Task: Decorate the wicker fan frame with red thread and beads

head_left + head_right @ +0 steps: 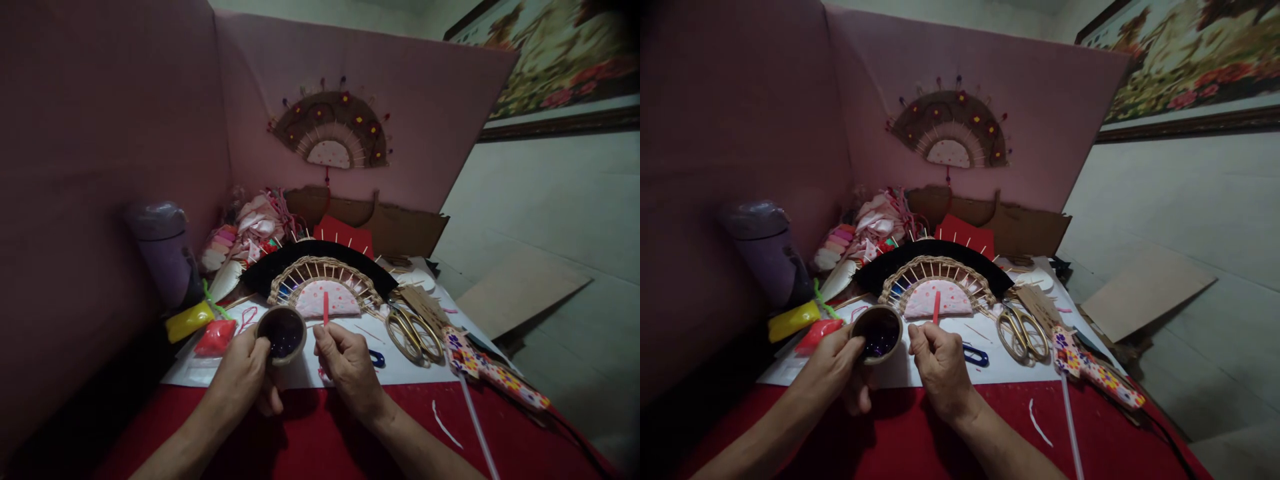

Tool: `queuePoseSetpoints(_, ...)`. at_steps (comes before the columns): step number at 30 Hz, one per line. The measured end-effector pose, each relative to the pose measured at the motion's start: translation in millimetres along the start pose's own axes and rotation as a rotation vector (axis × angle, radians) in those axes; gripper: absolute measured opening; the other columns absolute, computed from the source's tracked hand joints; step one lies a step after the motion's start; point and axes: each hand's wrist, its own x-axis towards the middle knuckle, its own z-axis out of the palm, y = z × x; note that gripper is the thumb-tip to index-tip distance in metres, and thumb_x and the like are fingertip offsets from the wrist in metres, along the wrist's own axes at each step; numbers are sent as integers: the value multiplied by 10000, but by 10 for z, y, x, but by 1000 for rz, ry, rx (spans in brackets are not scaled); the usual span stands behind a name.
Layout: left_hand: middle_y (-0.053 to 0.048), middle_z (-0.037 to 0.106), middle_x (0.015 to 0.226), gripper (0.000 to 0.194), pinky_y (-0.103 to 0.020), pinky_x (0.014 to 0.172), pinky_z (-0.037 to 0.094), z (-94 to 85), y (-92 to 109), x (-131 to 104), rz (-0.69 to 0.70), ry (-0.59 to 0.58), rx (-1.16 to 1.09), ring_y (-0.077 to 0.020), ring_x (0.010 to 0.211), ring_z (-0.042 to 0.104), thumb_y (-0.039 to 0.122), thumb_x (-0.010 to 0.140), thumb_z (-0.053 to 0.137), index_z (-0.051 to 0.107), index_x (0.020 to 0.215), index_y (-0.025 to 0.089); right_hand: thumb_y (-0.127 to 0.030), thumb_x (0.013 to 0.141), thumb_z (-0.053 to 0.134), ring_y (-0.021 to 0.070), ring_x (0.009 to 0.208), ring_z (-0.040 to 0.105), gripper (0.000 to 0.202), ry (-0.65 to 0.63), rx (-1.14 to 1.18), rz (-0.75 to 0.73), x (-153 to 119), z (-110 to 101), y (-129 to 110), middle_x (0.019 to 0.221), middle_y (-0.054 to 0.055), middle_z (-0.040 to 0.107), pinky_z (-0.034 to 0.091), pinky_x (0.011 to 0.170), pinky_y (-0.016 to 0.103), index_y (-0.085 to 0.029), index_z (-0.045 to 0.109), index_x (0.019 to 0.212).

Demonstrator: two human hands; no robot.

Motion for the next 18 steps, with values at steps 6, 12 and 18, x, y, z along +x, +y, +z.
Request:
queuePoseSetpoints(6,31,596,430,126,-225,274,425,-20,12,103,53,37,26,-196,319,587,262,792,327,380,891,205,-447,918,444,80,458,357,407,20,-3,-2,8,5,5,488,-50,394,290,440,201,-177,487,617)
queuePoseSetpoints(12,38,573,402,111,-225,287,424,-18,26,116,55,57,-6,-185,302,568,269,784,343,390,859,203,-460,916,444,81,453,365,415,8,-12,3,-3,2,1,484,-50,397,296,443,204,-176,490,616)
queuePoseSetpoints(18,32,585,409,174,-232,279,419,-22,16,134,35,58,-42,-202,309,576,283,772,371,409,917,196,-457,910,449,81,440,361,405,15,7,26,-6,4,23,479,-54,387,293,428,204,-178,490,620)
